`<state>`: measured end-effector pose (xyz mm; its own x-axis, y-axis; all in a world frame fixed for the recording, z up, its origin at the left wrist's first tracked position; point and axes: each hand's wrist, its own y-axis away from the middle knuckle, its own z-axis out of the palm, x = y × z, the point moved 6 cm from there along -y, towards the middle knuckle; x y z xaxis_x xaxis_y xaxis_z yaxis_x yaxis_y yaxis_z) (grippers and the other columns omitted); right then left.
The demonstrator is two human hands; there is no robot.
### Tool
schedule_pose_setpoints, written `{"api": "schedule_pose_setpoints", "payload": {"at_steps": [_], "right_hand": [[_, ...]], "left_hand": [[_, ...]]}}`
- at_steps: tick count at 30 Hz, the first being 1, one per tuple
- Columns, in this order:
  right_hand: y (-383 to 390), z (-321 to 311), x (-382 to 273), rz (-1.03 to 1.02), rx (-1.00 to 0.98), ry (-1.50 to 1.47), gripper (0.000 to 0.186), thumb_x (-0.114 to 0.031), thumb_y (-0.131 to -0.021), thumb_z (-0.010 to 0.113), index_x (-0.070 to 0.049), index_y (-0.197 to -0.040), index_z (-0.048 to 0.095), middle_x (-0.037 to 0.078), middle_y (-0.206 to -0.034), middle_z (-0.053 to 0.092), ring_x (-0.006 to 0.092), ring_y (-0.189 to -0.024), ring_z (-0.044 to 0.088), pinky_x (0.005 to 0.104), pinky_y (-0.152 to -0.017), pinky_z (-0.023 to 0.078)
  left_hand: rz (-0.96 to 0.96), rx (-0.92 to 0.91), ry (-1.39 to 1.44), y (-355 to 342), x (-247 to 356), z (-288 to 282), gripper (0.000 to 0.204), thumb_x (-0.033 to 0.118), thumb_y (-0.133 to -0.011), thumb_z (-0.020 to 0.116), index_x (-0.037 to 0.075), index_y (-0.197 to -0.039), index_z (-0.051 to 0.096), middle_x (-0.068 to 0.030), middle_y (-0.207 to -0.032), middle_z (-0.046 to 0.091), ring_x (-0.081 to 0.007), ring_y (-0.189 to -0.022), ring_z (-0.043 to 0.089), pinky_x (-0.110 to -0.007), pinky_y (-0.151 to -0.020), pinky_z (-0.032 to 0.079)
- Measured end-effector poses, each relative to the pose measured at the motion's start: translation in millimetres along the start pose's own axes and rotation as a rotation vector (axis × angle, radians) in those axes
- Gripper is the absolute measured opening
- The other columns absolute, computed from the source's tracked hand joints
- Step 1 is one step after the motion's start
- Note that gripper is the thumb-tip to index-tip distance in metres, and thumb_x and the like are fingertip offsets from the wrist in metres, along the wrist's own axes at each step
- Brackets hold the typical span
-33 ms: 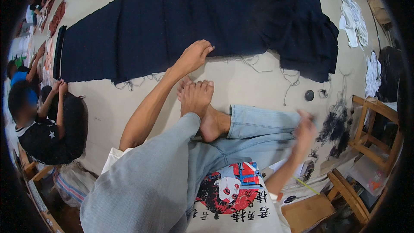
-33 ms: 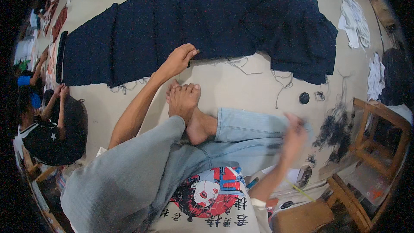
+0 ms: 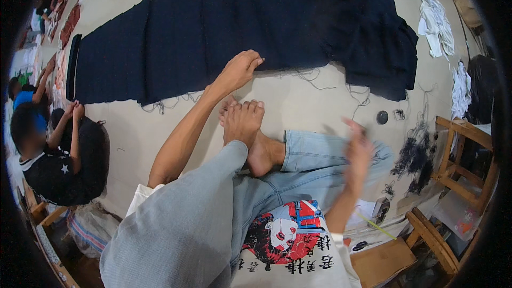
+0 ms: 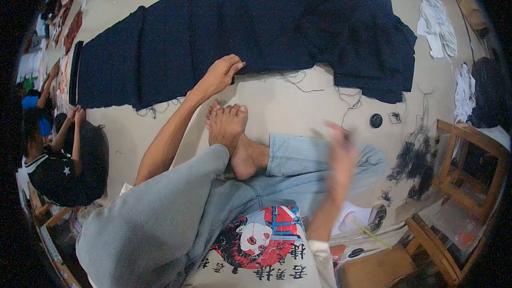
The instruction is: The person sits on the floor and uses small scissors to cut threads and trim the edges of a large piece of dark blue fabric. They repeatedly pull threads and snip them, occasionally adjusting the fabric's position.
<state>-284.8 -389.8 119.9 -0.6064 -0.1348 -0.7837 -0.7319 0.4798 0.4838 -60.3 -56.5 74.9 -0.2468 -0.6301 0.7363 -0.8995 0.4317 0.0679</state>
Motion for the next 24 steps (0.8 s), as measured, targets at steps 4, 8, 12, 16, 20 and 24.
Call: {"api": "schedule_pose_setpoints", "payload": {"at_steps": [4,8,12,16,20,24], "right_hand": [[-18,200,-35,0.207,-0.350,-0.628,0.027,-0.035,-0.097,0.071,-0.009,-0.103,0.067,-0.013,-0.062,0.038,-0.0007,-0.046,0.028,0.0205,-0.041,0.021],[-52,254,-45,0.169,-0.023,-0.791,0.024,-0.030,-0.098,0.070,-0.011,-0.088,0.060,-0.010,-0.061,0.039,0.0006,-0.047,0.030,0.0224,-0.041,0.022],[-44,239,-13,0.220,-0.130,-0.799,0.020,-0.025,-0.099,0.067,-0.011,-0.090,0.058,-0.009,-0.060,0.038,0.0025,-0.046,0.030,0.0224,-0.040,0.022],[-4,119,50,0.405,-0.353,-0.761,0.021,-0.021,-0.099,0.065,-0.013,-0.084,0.053,-0.010,-0.061,0.035,0.0016,-0.046,0.027,0.0213,-0.040,0.019],[-35,-134,92,0.260,-0.063,-0.361,0.025,-0.034,-0.096,0.065,-0.017,-0.083,0.053,-0.009,-0.061,0.035,0.0048,-0.052,0.030,0.0249,-0.045,0.022],[-50,-363,82,0.341,0.751,1.293,0.072,-0.050,-0.095,0.065,0.004,-0.140,0.052,0.024,-0.112,0.072,0.0369,-0.104,0.068,0.0468,-0.091,0.051]], "left_hand": [[0.016,0.000,0.014,1,4,-4,0.026,0.019,-0.102,0.055,-0.005,-0.092,0.058,-0.0184,-0.085,0.055,-0.0351,-0.083,0.054,-0.045,-0.078,0.044],[0.026,-0.004,0.009,3,5,-4,0.025,0.018,-0.102,0.055,-0.005,-0.093,0.062,-0.0181,-0.089,0.061,-0.0369,-0.089,0.058,-0.046,-0.080,0.046],[0.081,0.070,-0.004,3,4,-8,0.024,0.017,-0.102,0.054,-0.004,-0.092,0.058,-0.0175,-0.086,0.056,-0.0345,-0.084,0.055,-0.044,-0.079,0.045],[0.048,0.071,-0.024,4,-3,-9,0.025,0.018,-0.103,0.054,-0.004,-0.092,0.058,-0.0168,-0.087,0.057,-0.0340,-0.085,0.055,-0.044,-0.079,0.045],[0.051,0.096,-0.015,4,-1,-11,0.026,0.019,-0.104,0.053,-0.003,-0.093,0.058,-0.0157,-0.087,0.057,-0.0330,-0.085,0.054,-0.044,-0.079,0.045],[0.079,0.119,-0.025,3,5,-10,0.026,0.020,-0.104,0.054,-0.003,-0.094,0.059,-0.0157,-0.086,0.056,-0.0328,-0.084,0.055,-0.044,-0.078,0.045]]}}
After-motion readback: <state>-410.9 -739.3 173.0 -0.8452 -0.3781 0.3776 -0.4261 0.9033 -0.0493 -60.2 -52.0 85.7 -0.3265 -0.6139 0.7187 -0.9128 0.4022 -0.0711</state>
